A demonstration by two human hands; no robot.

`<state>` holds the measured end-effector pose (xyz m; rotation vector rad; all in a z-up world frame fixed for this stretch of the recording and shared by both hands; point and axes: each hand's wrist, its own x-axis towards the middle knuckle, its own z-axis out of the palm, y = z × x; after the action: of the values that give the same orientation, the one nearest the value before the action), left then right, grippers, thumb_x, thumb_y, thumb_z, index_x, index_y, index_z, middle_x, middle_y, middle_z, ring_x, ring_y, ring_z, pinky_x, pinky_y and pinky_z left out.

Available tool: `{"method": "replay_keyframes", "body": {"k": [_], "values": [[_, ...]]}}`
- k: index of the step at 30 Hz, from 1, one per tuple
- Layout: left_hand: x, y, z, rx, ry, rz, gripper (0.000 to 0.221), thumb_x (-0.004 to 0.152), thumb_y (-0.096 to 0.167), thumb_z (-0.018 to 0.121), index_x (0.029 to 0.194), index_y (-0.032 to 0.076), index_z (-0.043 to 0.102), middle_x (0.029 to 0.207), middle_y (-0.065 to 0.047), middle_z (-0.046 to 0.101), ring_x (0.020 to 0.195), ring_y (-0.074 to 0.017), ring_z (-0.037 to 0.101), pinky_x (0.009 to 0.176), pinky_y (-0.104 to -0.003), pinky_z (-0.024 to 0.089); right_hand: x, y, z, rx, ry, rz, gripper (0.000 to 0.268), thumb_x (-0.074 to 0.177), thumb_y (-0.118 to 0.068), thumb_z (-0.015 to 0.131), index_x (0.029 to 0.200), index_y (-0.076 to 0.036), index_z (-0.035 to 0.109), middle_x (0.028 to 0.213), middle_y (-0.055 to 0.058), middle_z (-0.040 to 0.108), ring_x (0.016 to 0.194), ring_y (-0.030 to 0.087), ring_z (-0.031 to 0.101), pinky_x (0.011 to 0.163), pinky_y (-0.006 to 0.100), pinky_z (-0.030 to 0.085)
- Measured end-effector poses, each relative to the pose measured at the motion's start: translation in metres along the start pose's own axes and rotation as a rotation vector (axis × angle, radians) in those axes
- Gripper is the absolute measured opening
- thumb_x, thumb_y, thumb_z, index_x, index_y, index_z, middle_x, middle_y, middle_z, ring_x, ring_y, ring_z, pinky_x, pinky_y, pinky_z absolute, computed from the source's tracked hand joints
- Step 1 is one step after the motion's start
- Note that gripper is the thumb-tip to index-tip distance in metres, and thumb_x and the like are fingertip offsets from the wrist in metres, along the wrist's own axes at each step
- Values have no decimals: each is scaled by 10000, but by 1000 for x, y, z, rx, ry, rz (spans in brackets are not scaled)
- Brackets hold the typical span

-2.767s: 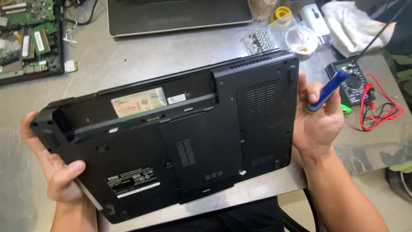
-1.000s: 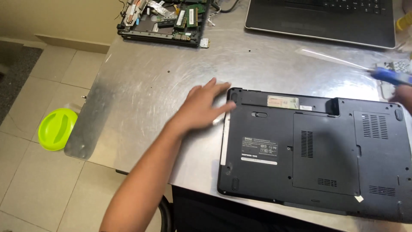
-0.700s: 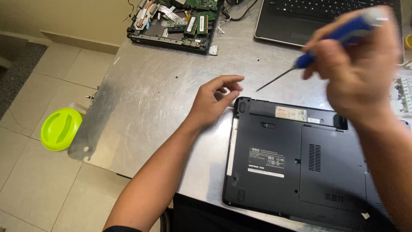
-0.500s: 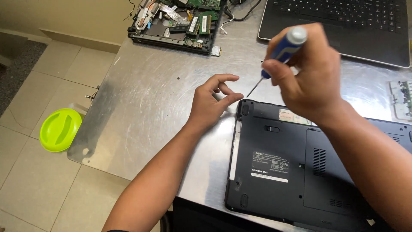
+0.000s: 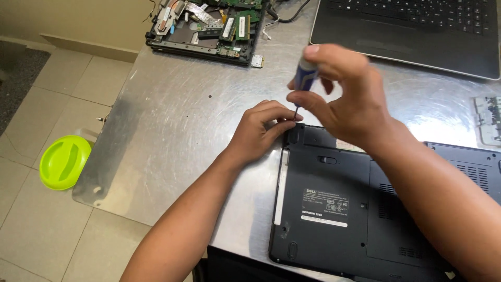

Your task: Removing screws from the bottom case of a laptop using a screwdriver to disassemble it.

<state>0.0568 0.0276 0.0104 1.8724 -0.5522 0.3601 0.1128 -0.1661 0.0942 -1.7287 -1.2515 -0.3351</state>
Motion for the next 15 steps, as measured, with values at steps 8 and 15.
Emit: {"method": "replay_keyframes", "body": {"k": [8,15], "values": [[1,1,3,34,23,11,114,968,49,712,1064,97,753,1010,-52,743,984,-209,665,902,-314,506,23,-23,-10,-191,244,-174,399,985,-191,839,1119,77,576,992,231,585,833,283,550,710,362,498],[-1,-2,2,54,50,-49,55,979,90,691,995,109,740,960,-15,746,926,-171,643,776,-275,493,28,-41,-20,-229,16,-54,161,1088,7,704,1190,64,593,1144,191,730,987,288,709,870,370,540]]}}
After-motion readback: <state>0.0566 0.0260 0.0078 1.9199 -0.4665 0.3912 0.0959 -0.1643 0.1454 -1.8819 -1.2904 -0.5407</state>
